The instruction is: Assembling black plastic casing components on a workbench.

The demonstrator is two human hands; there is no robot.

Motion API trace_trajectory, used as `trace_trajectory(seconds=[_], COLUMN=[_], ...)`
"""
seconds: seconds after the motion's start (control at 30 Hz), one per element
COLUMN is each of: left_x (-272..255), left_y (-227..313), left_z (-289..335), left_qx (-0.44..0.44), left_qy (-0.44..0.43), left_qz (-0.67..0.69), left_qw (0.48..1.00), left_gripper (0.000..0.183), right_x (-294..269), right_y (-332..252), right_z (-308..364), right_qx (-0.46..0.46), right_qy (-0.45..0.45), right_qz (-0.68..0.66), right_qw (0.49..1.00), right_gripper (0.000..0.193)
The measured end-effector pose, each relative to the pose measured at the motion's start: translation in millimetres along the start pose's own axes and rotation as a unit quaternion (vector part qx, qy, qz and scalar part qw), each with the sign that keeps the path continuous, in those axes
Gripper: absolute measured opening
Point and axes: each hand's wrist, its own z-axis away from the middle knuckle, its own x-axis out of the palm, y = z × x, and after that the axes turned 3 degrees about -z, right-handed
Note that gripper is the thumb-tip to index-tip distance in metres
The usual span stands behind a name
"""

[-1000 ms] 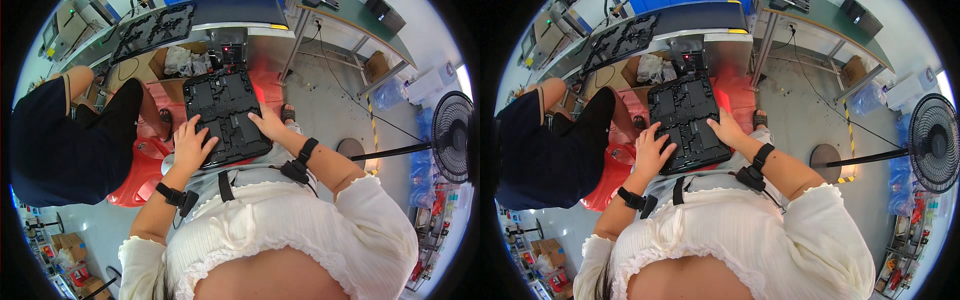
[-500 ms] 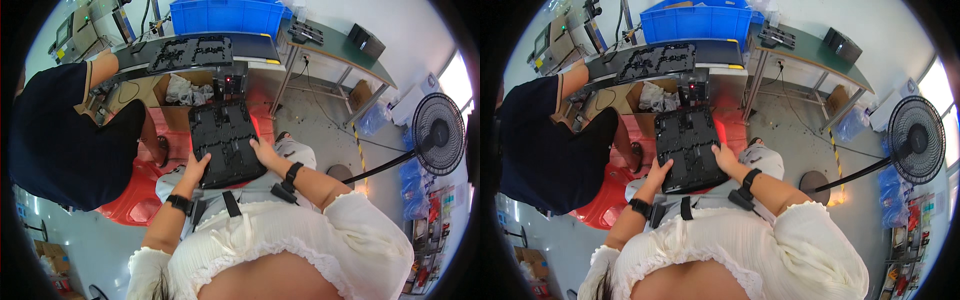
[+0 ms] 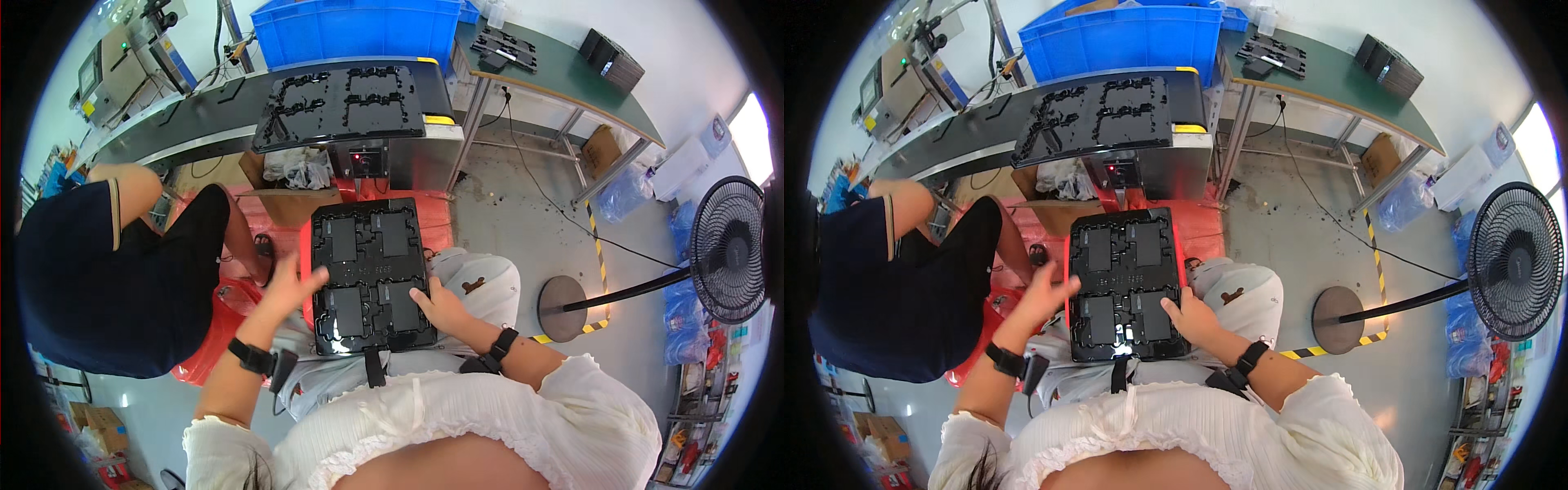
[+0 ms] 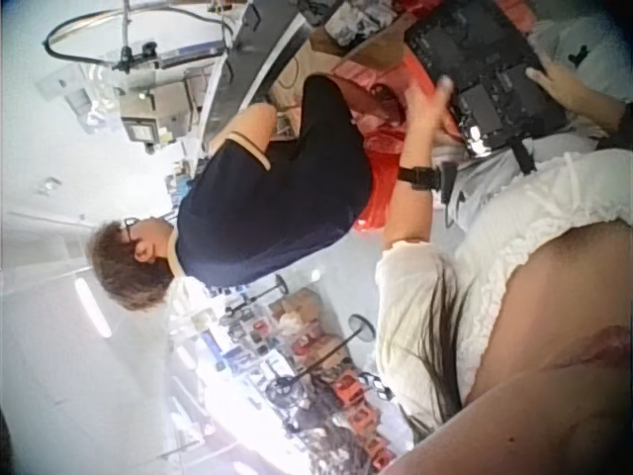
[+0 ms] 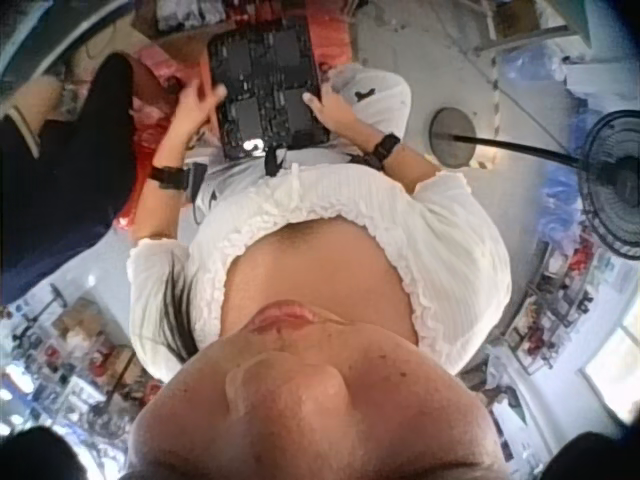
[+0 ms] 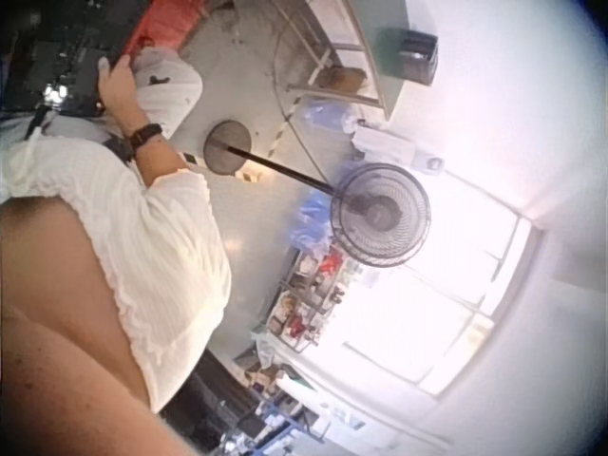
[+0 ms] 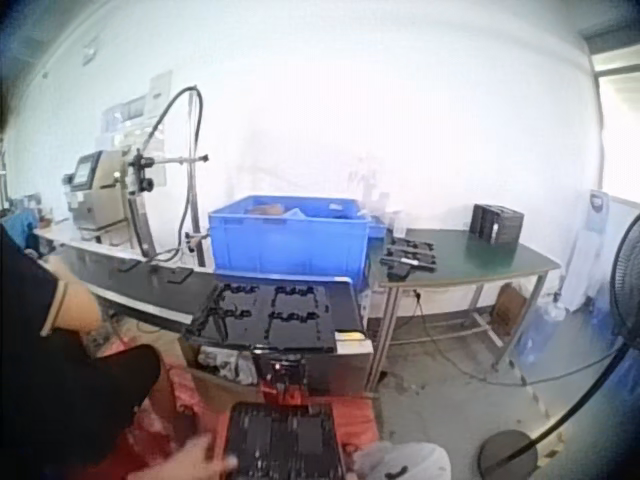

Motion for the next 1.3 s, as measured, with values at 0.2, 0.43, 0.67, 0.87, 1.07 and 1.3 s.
trace_trajectory(seconds=[0.2, 0.43, 0.67, 0.87, 1.07, 1.3], left_x=[-34, -5, -49, -42, -8, -1], left_y=[71, 108, 59, 4, -25, -58], left_z=[-117, -179, -122, -83, -77, -100], left_qx=[-0.144, -0.003, -0.013, -0.064, -0.077, -0.145], left_qy=[0.061, 0.075, 0.152, 0.120, 0.220, 0.048], left_qz=[0.506, 0.672, 0.544, 0.335, 0.029, 0.323], left_qw=[0.849, 0.736, 0.825, 0.932, 0.972, 0.934], left_gripper=[0.091, 0.047, 0.024, 0.025, 0.041, 0.035], right_x=[-3, -2, -5, -4, -11, -5], right_y=[11, 15, 11, 21, 11, -35], right_z=[-9, -13, -9, -16, -23, -40], right_qx=[0.021, 0.020, 0.022, 0.001, -0.043, 0.031], right_qy=[-0.079, -0.071, -0.068, -0.086, -0.043, 0.024], right_qz=[0.011, 0.006, -0.001, -0.031, -0.272, -0.015], right_qw=[0.997, 0.997, 0.997, 0.996, 0.960, 0.999], right_gripper=[0.082, 0.085, 0.087, 0.082, 0.071, 0.078])
